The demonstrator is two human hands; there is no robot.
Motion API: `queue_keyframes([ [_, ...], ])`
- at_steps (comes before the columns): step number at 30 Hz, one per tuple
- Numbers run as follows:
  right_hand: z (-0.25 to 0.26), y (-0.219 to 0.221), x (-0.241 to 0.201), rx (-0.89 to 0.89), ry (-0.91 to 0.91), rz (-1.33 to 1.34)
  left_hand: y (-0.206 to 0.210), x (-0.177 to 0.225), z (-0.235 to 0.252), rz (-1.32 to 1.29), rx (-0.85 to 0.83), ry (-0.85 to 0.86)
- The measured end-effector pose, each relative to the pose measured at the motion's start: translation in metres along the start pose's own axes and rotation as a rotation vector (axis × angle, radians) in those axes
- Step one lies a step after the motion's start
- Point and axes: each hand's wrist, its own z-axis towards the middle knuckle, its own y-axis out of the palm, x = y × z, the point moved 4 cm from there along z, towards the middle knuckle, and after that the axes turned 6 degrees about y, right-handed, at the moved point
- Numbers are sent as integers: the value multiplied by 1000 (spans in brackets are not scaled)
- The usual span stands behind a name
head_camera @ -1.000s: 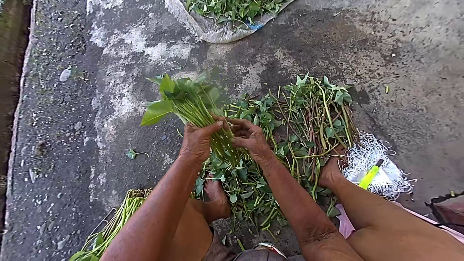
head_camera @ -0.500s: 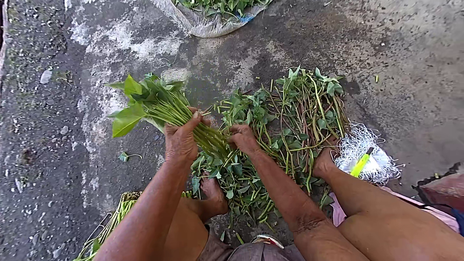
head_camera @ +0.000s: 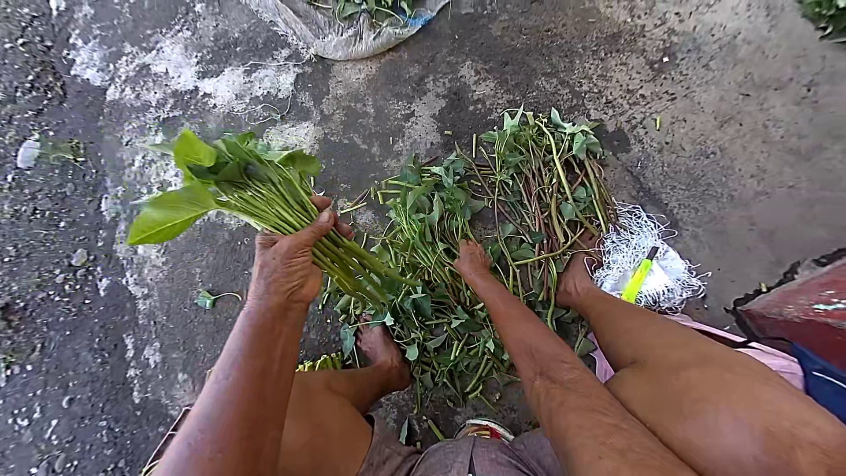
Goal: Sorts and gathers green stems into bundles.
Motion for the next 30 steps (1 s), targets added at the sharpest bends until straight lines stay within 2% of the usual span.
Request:
queue_keyframes([
  [3, -1, 9, 4, -58, -19, -76, 6, -6, 0, -15, -33, -43],
  [5, -1, 12, 6, -96, -38, -35, 7, -8, -1, -8, -49, -62],
  [10, 15, -13, 18, -26, -171, 806, 7, -11, -1, -54, -87, -104],
  [14, -10, -57, -11, 25, -427, 1010, 15, -16, -2, -60, -59, -142],
  [18, -53, -80, -53, 19, -679, 1045, 21, -20, -3, -74, -14, -171],
  [24, -102, -88, -91, 75, -1011, 929, 14, -27, 2, -55, 25, -187],
  [30, -126, -92, -106, 106, -1132, 765, 13, -27, 1, -42, -30, -175],
])
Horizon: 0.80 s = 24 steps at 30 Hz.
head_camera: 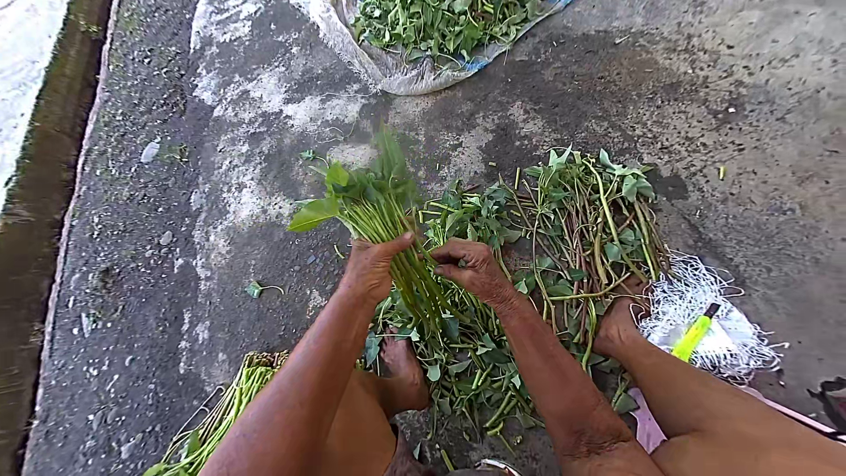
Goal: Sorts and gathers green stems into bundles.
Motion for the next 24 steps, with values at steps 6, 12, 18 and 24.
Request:
queue_keyframes([
  [6, -2, -5, 25, -112, 165, 223, 4, 6, -8, 9, -109, 33],
  [12, -47, -75, 178, 234, 913, -233, 1, 9, -8, -6, -215, 106],
  [18, -81, -63, 206, -101, 1162, -537, 8, 5, -7, 51, -235, 94],
  [24, -64, -77, 174, 276, 849, -498, 7, 7, -6, 34, -178, 83],
])
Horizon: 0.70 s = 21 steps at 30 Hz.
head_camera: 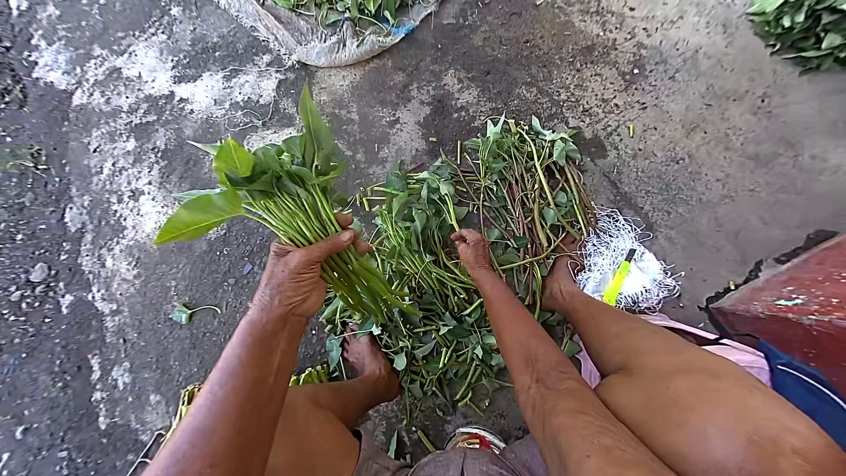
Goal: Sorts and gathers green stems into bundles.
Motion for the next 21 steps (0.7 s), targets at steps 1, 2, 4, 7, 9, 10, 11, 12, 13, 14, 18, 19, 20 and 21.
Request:
queue_keyframes([
  [1, -1, -6, -10, 52, -81, 36, -1, 0, 1, -2, 3, 5],
  [2, -2, -11, -21, 88, -147, 69, -1, 0, 2, -7, 15, 10],
  [4, -7, -21, -47, 104, -213, 152, -1, 1, 3, -26, 62, 11],
  [7, -22, -28, -85, 78, -308, 303, -3, 1, 5, -37, 143, 12],
  [9, -36, -28, -104, 34, -432, 401, -6, 1, 7, -67, 197, 21],
  [10, -42, -26, -111, 14, -497, 432, -8, 2, 8, -83, 230, 20],
  [11, -48, -24, -118, 3, -568, 449, -10, 3, 9, -100, 265, 20],
  [12, -55, -22, -126, -1, -644, 453, -13, 4, 10, -113, 299, 23],
  [13, -62, -21, -134, -3, -722, 457, -15, 5, 11, -130, 329, 26],
  [14, -69, -20, -141, -19, -779, 459, -18, 6, 12, -145, 355, 28],
  [18, -93, -17, -162, -114, -902, 451, -27, 13, 12, -165, 441, 42],
  [19, -96, -17, -164, -118, -933, 442, -29, 13, 11, -153, 455, 45],
  [20, -99, -17, -166, -123, -963, 435, -30, 13, 10, -137, 467, 47],
  [21, -100, -18, -167, -131, -982, 429, -31, 13, 10, -125, 466, 42],
])
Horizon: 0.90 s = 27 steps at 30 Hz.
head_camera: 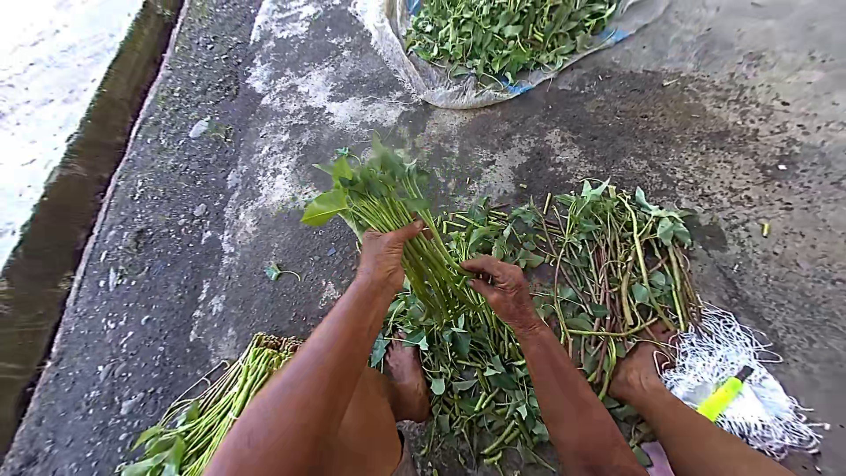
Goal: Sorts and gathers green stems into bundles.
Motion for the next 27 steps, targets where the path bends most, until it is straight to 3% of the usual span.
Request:
queue_keyframes([
  [5, 1, -1, -3, -80, 27, 30, -3, 1, -2, 60, -27, -62],
  [12, 1, -1, 3, -253, 181, 200, 0, -3, -4, 33, -224, -93],
  [19, 11, 4, -36, 140, 55, -29, 16, -16, -20, 153, -254, -87],
  [22, 10, 6, -29, 286, 2, -6, 21, -21, -27, 157, -236, -84],
  [25, 4, 4, -16, 337, 137, 132, 19, -22, -24, 82, -301, -26],
  [27, 2, 0, -7, 317, 268, 19, 19, -17, -21, 48, -283, 39],
])
